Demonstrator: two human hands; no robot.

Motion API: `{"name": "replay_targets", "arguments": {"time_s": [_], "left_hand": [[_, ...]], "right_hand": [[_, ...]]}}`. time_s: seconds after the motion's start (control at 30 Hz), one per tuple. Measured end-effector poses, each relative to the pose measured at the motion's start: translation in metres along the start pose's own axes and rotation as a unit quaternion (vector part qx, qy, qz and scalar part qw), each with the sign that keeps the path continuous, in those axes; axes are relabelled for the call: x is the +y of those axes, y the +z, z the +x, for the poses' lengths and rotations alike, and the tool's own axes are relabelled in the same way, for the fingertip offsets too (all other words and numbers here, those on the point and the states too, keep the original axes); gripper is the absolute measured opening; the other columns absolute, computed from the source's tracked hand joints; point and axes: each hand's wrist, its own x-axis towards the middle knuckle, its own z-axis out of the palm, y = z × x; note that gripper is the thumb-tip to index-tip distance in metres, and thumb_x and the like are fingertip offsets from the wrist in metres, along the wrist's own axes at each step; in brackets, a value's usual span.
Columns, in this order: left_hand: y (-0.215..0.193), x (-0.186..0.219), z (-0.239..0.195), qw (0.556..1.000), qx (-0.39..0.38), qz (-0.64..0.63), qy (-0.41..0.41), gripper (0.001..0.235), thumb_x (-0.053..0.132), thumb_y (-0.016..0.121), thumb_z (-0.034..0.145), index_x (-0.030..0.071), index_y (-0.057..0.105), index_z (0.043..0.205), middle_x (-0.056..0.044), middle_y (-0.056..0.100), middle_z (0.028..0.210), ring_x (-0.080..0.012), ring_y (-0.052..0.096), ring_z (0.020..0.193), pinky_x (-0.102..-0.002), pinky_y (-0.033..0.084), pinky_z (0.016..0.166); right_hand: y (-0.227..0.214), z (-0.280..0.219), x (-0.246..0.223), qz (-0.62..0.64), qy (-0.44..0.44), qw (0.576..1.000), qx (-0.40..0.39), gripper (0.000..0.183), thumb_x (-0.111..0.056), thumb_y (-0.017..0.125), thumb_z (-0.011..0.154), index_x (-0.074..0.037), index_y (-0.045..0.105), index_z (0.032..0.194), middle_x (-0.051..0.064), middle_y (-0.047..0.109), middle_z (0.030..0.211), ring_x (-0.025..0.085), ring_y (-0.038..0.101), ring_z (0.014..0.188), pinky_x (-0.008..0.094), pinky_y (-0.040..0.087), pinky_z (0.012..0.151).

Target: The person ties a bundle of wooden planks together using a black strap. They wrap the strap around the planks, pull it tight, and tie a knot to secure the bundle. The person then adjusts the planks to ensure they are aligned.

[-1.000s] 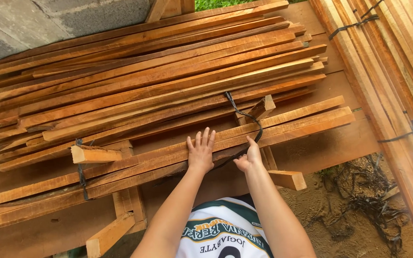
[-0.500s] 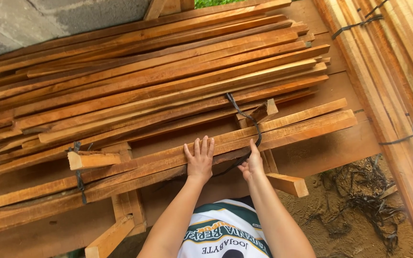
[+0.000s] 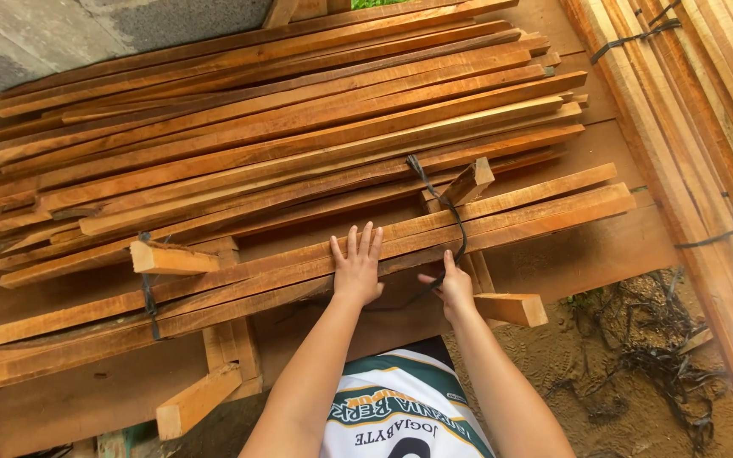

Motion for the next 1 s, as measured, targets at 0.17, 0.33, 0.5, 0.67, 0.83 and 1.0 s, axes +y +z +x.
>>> {"name": "replay_targets", "arguments": {"time_s": [0.17,0.33,0.5,0.67,0.83,1.0], "left_hand": [[-0.008,-0.013,0.002,0.993,-0.021,-0.113,0.003,0.119,0.066,0.074,0.075,0.018,0.012,0.165,-0.007,0.009,0.172,-0.0343,0.004,0.158,-0.072,-0.005,0.121],[-0.025,-0.016,-0.012,0.987,-0.043,-0.156,0.008,0.094,0.076,0.044,0.093,0.02,0.017,0.164,-0.003,0.009,0.173,-0.029,0.004,0.159,-0.063,-0.005,0.125],[-0.038,-0.008,-0.016,0.988,-0.088,-0.125,-0.019,0.097,0.084,0.029,0.091,0.025,0.011,0.165,0.0,-0.001,0.174,-0.026,-0.006,0.16,-0.059,-0.011,0.126],[-0.012,-0.007,-0.005,0.996,-0.07,-0.055,-0.023,0.091,0.073,0.039,0.097,0.023,0.005,0.166,-0.002,-0.007,0.174,-0.0298,-0.008,0.159,-0.061,-0.01,0.125],[-0.007,-0.011,-0.002,0.993,-0.079,-0.084,-0.013,0.081,0.067,0.028,0.101,0.024,0.004,0.166,0.0,-0.009,0.173,-0.0298,-0.012,0.158,-0.061,-0.012,0.124],[0.006,-0.019,0.005,0.992,-0.078,-0.1,-0.013,0.068,0.051,0.025,0.106,0.027,0.002,0.166,0.001,-0.011,0.173,-0.029,-0.012,0.158,-0.061,-0.013,0.123]], "right_hand": [[-0.014,-0.003,0.037,-0.1,-0.163,0.981,0.033,0.045,-0.035,0.057,0.108,0.007,0.057,0.123,0.016,0.07,0.087,0.016,0.06,0.048,0.034,0.059,0.066],[-0.023,-0.03,0.048,-0.298,-0.32,0.896,0.073,0.027,-0.031,0.049,0.111,-0.014,0.068,0.118,0.007,0.069,0.075,0.022,0.066,0.067,0.037,0.056,0.071],[-0.034,-0.042,0.056,-0.557,-0.29,0.772,-0.1,0.033,-0.032,0.061,0.101,-0.02,0.068,0.131,0.004,0.077,0.116,0.025,0.074,0.107,0.038,0.059,0.095],[-0.024,-0.012,0.066,-0.486,-0.189,0.841,-0.145,0.056,-0.046,0.073,0.092,-0.018,0.06,0.139,0.008,0.077,0.119,0.033,0.069,0.116,0.048,0.056,0.099],[-0.005,-0.003,0.053,-0.424,-0.157,0.885,-0.111,0.04,-0.049,0.061,0.101,-0.02,0.067,0.128,0.001,0.081,0.097,0.016,0.078,0.084,0.032,0.061,0.083],[0.004,-0.018,0.038,-0.412,-0.274,0.861,-0.119,0.027,-0.032,0.063,0.101,-0.021,0.077,0.12,0.007,0.08,0.094,0.024,0.073,0.1,0.041,0.058,0.085]]}}
